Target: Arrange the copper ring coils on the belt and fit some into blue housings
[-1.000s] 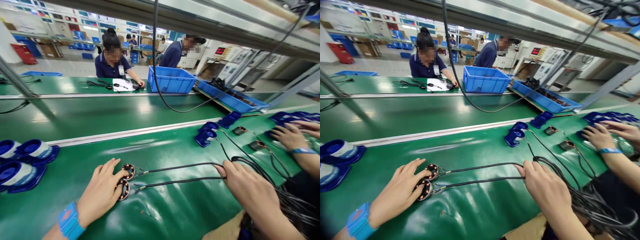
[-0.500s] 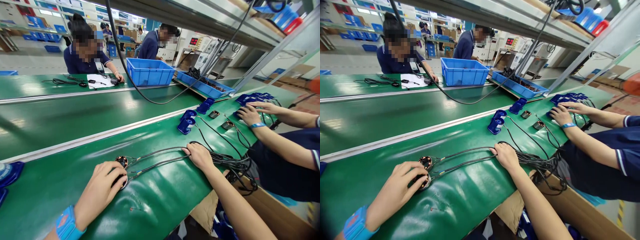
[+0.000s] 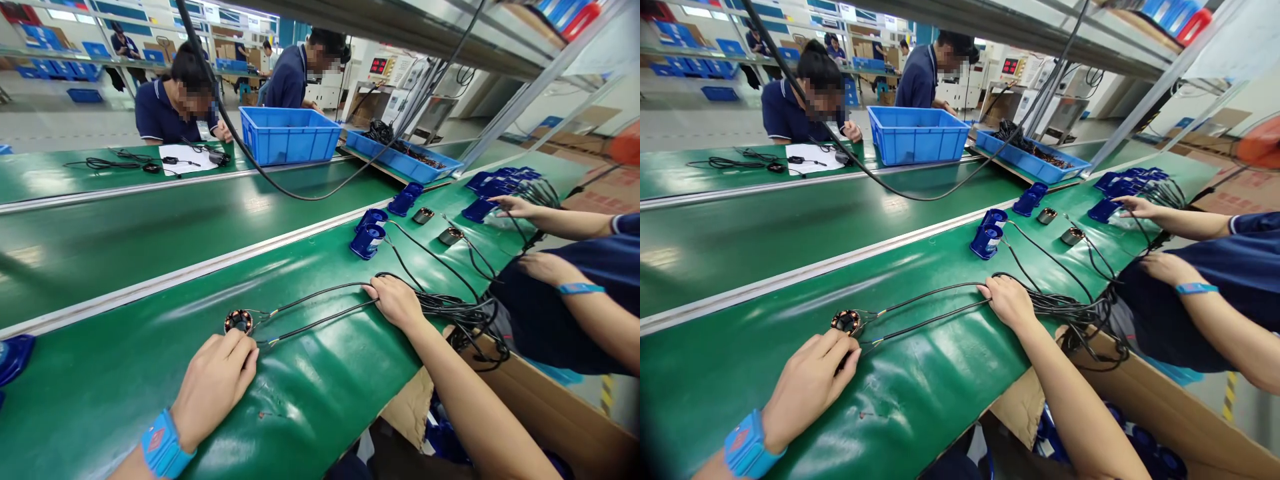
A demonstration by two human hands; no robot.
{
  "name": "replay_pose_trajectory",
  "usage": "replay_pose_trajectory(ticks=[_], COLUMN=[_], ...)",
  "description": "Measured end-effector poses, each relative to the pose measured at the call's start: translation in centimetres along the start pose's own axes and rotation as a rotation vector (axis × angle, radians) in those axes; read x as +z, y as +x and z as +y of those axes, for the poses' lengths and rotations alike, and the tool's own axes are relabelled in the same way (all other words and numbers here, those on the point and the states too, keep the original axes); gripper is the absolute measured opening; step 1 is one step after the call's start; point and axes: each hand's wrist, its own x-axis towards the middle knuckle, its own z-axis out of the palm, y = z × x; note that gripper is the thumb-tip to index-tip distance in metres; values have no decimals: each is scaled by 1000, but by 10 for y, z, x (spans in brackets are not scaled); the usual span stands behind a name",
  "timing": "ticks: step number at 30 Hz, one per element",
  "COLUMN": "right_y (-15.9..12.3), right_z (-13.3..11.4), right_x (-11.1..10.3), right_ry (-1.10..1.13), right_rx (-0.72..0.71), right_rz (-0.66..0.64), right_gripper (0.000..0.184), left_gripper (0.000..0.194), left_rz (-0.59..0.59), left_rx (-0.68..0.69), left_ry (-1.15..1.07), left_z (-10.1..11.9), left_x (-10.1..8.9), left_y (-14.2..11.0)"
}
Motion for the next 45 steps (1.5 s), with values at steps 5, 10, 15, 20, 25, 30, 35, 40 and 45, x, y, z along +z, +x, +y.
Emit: replay_pose_trajectory(ticks=[5, 10, 15, 20, 25, 30, 35, 40, 45], right_y=[0, 0, -2, 8, 41, 69, 73, 68, 65], right_z=[1, 0, 7, 2, -62, -137, -158, -151, -150], right_x=[1, 0, -7, -30, -58, -66, -50, -37, -35], right_ry=[9, 96, 335, 444, 562, 504, 386, 401, 435], right_rx=[10, 67, 46, -142, -313, -380, -255, -228, -231], right_rz=[-17, -13, 13, -94, -202, -284, -368, -400, -402], right_gripper=[45, 45, 46, 95, 93, 62, 21, 25, 23], left_gripper=[8, 9, 18, 11, 26, 30, 21, 24, 24], left_rz=[-8, 24, 228, 159, -128, -329, -325, -328, -352], left_rx=[27, -21, -143, -189, -98, -50, -103, -172, -211], left_ry=[-83, -167, -123, -38, -20, 23, 101, 124, 120], left_z=[-2, -4, -20, -47, -47, -38, -47, -53, -50], left_x=[-3, -4, -20, -40, -43, -39, -37, -36, -35], left_y=[-8, -16, -27, -28, 0, 24, 19, 11, 10])
